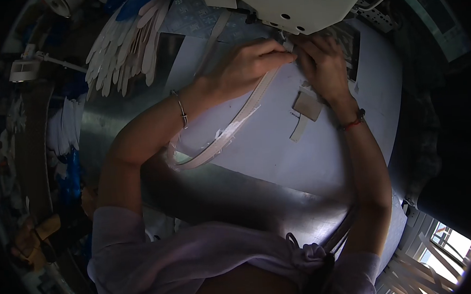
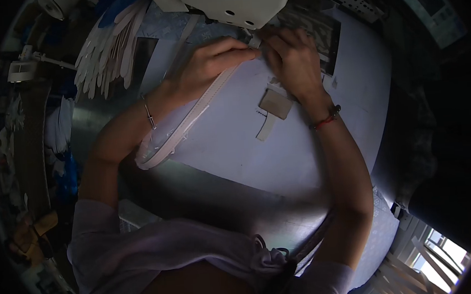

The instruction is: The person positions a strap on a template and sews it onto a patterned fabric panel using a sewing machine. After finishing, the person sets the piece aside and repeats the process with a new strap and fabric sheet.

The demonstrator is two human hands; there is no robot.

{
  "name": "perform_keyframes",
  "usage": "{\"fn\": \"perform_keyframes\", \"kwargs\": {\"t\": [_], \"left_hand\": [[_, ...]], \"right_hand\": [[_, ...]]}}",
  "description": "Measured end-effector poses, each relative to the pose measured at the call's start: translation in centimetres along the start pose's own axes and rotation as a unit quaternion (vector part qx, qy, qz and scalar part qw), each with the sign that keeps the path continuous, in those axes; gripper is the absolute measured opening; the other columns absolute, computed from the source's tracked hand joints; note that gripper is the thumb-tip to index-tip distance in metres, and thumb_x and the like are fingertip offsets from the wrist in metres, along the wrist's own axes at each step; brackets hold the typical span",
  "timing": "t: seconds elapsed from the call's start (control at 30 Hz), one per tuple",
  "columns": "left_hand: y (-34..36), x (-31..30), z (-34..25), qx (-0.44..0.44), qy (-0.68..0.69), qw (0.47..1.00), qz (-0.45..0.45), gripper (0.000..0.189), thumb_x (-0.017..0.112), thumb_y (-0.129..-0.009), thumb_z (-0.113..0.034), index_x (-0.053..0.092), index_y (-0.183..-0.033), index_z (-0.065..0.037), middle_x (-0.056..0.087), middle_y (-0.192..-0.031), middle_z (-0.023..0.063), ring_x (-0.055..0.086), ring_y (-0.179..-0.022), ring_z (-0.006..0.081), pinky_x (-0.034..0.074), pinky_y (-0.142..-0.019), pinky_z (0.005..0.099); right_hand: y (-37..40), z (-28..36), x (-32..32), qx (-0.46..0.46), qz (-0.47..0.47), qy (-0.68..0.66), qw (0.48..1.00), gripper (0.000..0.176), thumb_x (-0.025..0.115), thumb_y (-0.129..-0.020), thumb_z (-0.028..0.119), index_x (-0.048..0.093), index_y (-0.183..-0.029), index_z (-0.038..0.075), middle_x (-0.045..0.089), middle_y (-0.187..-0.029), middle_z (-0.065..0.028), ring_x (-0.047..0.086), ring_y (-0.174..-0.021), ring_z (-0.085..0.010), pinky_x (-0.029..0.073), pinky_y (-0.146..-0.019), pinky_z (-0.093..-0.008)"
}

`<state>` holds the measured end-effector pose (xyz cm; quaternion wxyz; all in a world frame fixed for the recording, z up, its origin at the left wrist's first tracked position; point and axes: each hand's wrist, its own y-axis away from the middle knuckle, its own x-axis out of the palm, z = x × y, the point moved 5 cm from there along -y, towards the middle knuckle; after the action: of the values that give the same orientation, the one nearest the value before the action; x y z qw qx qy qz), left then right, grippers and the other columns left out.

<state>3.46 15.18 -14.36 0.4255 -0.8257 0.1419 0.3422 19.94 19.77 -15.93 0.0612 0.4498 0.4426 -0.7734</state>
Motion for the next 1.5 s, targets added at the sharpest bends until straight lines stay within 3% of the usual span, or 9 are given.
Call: {"fn": "perform_keyframes", "kwargs": {"t": [0.23,0.4,0.83,0.9,1.1,1.17,1.43,1.5], "left_hand": [[0.0,0.4,0.1,0.003,-0.031,0.999,0.026,0.026,0.067,-0.081,-0.003,0.069,-0.108,-0.001,0.066,-0.101,0.0093,0.067,-0.086,0.0217,0.057,-0.075,0.0297],[-0.2,1.1,0.2,0.046,-0.125,0.991,0.027,0.024,0.069,-0.077,-0.005,0.071,-0.101,-0.005,0.066,-0.095,0.0027,0.065,-0.086,0.0198,0.057,-0.074,0.0302],[-0.7,1.6,0.7,0.061,-0.159,0.985,0.001,0.023,0.067,-0.077,-0.003,0.07,-0.1,-0.006,0.064,-0.092,0.0029,0.065,-0.086,0.0205,0.057,-0.075,0.0318],[-0.7,1.8,0.6,0.041,-0.194,0.98,0.03,0.025,0.065,-0.078,-0.003,0.069,-0.103,-0.006,0.063,-0.093,0.0042,0.065,-0.088,0.0219,0.057,-0.077,0.0324],[0.2,1.6,-0.8,0.031,-0.198,0.978,0.063,0.032,0.064,-0.079,-0.002,0.066,-0.111,-0.005,0.064,-0.098,0.0076,0.065,-0.091,0.0256,0.057,-0.081,0.0355],[0.5,1.5,-1.0,0.036,-0.192,0.98,0.047,0.032,0.064,-0.079,-0.002,0.066,-0.111,-0.005,0.064,-0.099,0.0079,0.064,-0.091,0.0264,0.056,-0.082,0.0364],[0.5,1.2,-1.5,-0.013,-0.177,0.984,0.028,0.031,0.063,-0.078,0.0,0.069,-0.108,-0.005,0.064,-0.097,0.0087,0.062,-0.092,0.0273,0.054,-0.084,0.0364],[0.6,1.3,-1.2,-0.03,-0.186,0.979,0.072,0.032,0.062,-0.078,0.001,0.069,-0.109,-0.005,0.065,-0.103,0.0089,0.062,-0.097,0.0268,0.052,-0.086,0.0371]], "right_hand": [[-0.1,0.3,-0.3,-0.017,0.013,0.012,1.0,0.032,0.066,-0.081,0.013,0.071,-0.112,0.015,0.069,-0.105,0.0012,0.059,-0.092,-0.0226,0.047,-0.083,-0.039],[-0.1,0.3,-0.2,-0.019,0.033,0.032,0.999,0.031,0.064,-0.083,0.016,0.071,-0.113,0.015,0.068,-0.108,0.0009,0.058,-0.095,-0.0222,0.046,-0.083,-0.0391],[0.2,0.0,0.2,0.012,0.017,0.087,0.996,0.032,0.063,-0.084,0.019,0.071,-0.114,0.024,0.06,-0.107,-0.0031,0.057,-0.096,-0.0247,0.044,-0.082,-0.041],[-0.1,0.1,0.4,0.026,0.02,0.107,0.994,0.032,0.062,-0.084,0.019,0.071,-0.114,0.024,0.059,-0.107,-0.0032,0.057,-0.096,-0.0251,0.045,-0.082,-0.0416],[-1.8,-0.3,-0.1,0.078,0.101,0.164,0.978,0.032,0.064,-0.082,0.019,0.07,-0.113,0.023,0.059,-0.11,-0.0054,0.058,-0.105,-0.0277,0.049,-0.09,-0.044],[-1.6,-0.4,-0.1,0.06,0.115,0.09,0.987,0.031,0.062,-0.083,0.016,0.07,-0.112,0.022,0.059,-0.113,-0.0057,0.058,-0.11,-0.0289,0.049,-0.095,-0.0441],[1.0,1.6,-1.5,0.035,0.184,0.108,0.976,0.04,0.057,-0.086,0.009,0.064,-0.121,0.026,0.056,-0.122,-0.0023,0.057,-0.116,-0.0262,0.047,-0.098,-0.0472],[1.1,1.7,-1.6,0.038,0.179,0.106,0.977,0.041,0.057,-0.086,0.009,0.063,-0.122,0.027,0.056,-0.123,-0.0021,0.057,-0.116,-0.0256,0.046,-0.098,-0.0476]]}}
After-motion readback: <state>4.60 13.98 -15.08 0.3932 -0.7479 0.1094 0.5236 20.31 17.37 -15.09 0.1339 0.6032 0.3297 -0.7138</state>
